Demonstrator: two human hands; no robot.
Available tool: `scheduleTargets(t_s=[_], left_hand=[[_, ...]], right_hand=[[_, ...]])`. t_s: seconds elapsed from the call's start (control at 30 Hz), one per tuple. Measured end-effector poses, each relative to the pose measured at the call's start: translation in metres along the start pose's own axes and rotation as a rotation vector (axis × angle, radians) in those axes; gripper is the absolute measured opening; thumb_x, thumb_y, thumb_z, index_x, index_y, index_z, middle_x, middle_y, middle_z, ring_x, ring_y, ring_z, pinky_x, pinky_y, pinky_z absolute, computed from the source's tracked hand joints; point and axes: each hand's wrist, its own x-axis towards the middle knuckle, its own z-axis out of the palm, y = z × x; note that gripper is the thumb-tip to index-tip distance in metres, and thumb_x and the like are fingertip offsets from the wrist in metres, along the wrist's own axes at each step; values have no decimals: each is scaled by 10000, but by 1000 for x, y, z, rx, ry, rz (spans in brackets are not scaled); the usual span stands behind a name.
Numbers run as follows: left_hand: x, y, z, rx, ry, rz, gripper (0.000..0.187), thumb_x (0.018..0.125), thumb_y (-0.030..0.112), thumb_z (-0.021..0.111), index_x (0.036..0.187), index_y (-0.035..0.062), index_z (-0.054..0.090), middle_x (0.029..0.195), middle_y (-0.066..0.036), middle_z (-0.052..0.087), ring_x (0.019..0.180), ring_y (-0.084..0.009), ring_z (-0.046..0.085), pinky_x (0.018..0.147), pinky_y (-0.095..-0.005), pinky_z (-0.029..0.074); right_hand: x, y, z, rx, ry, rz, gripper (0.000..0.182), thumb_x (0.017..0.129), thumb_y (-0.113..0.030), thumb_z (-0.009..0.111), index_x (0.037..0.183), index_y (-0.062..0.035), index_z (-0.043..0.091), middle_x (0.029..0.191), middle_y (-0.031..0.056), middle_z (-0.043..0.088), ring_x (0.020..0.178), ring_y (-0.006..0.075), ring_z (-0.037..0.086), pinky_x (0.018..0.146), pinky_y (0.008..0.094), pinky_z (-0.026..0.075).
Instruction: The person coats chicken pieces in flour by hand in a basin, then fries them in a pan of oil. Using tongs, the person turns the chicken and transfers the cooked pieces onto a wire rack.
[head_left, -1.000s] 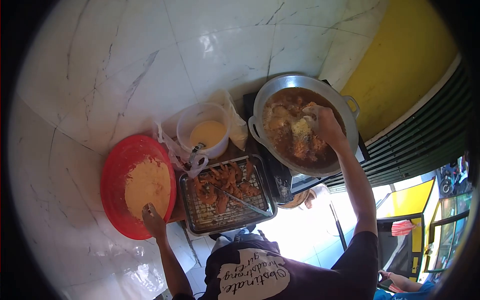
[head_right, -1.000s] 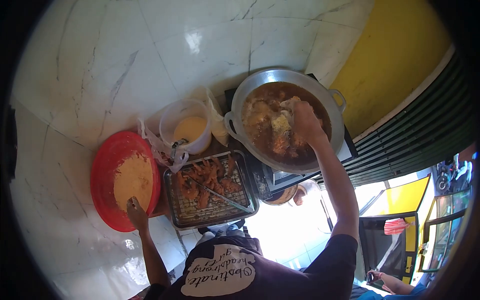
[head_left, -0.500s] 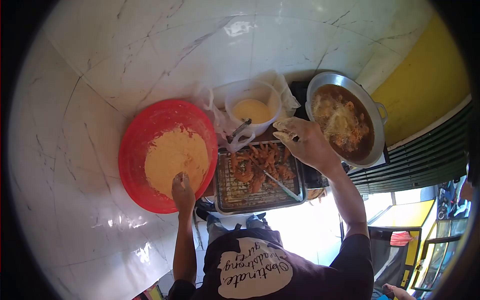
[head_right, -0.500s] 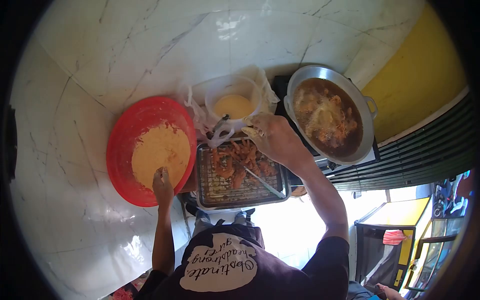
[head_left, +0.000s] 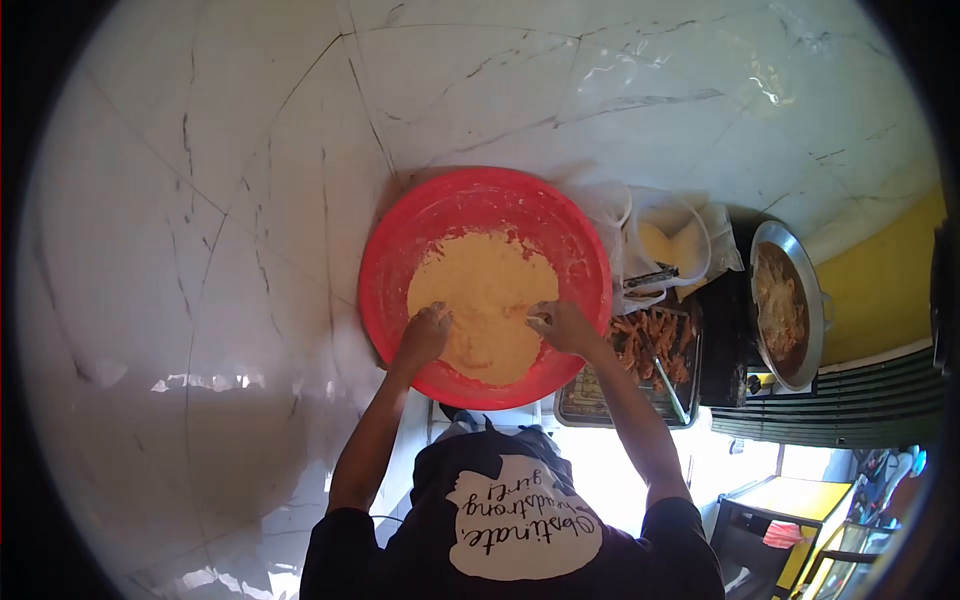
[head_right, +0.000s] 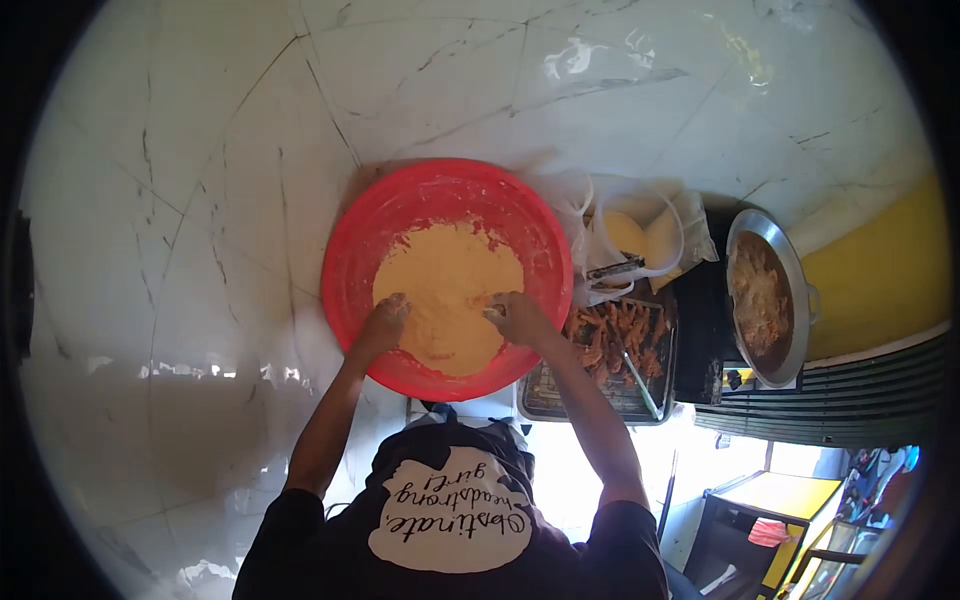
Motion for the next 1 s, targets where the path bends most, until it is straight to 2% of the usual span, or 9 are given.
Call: scheduleTargets(t_s=[0.2,0.27,0.33,0.4,0.63,0.7,0.8,0.87,1.0], left_hand=[[33,-38,15,38,-266,17,422,871,263,465,1110,-74,548,1124,-324,539,1057,-405,548,920,-422,425],[53,-62,39,118,-435,-22,419,879,285,447,1064,-75,558,1060,-304,573,957,-386,589,832,-434,461],[55,-52,43,204,-600,-57,427,887,306,429,1018,-75,569,995,-284,607,858,-366,631,745,-447,498],[49,-19,39,-41,-777,-586,423,952,366,360,899,-9,549,835,-149,578,725,-278,575,626,-426,481],[44,2,54,-729,-605,-761,457,933,497,369,902,69,527,780,-51,522,614,-184,504,565,-386,466],[44,6,55,-890,-291,-794,420,926,434,376,825,68,555,649,-66,508,496,-175,500,438,-359,429],[49,-12,58,-505,-368,-577,431,931,468,383,1043,86,549,860,-41,566,753,-181,552,603,-354,468],[50,-12,59,-504,-362,-616,429,932,453,388,1070,79,547,894,-49,571,789,-186,561,607,-348,469],[52,-25,77,-551,-331,-638,424,932,420,402,1112,60,537,975,-68,577,858,-200,577,603,-332,463]], right_hand=[[41,21,42,-404,-125,206,331,826,-251,631,912,69,620,784,190,654,688,237,656,636,345,523],[50,19,58,-96,-424,484,364,845,-291,605,830,73,596,728,193,633,577,241,632,562,351,535],[56,19,81,16,-409,557,354,861,-283,581,823,69,588,697,183,619,534,242,615,530,359,535],[60,23,93,136,-382,629,346,877,-275,556,817,66,580,666,174,604,491,244,598,499,368,536],[57,11,74,731,-364,616,253,907,-211,530,1036,6,554,878,98,615,741,203,624,638,317,538],[59,17,61,775,-277,581,265,903,-209,540,1077,-9,549,934,90,617,789,193,620,671,308,532],[66,42,56,478,-244,347,302,878,-212,576,1090,3,561,956,91,629,828,185,615,725,312,516],[78,76,69,168,-38,127,341,809,-198,619,1091,-9,583,972,159,648,868,268,635,776,339,505],[67,49,65,-87,-98,157,373,754,-174,661,1088,-26,585,1013,183,637,976,335,605,833,384,485]])
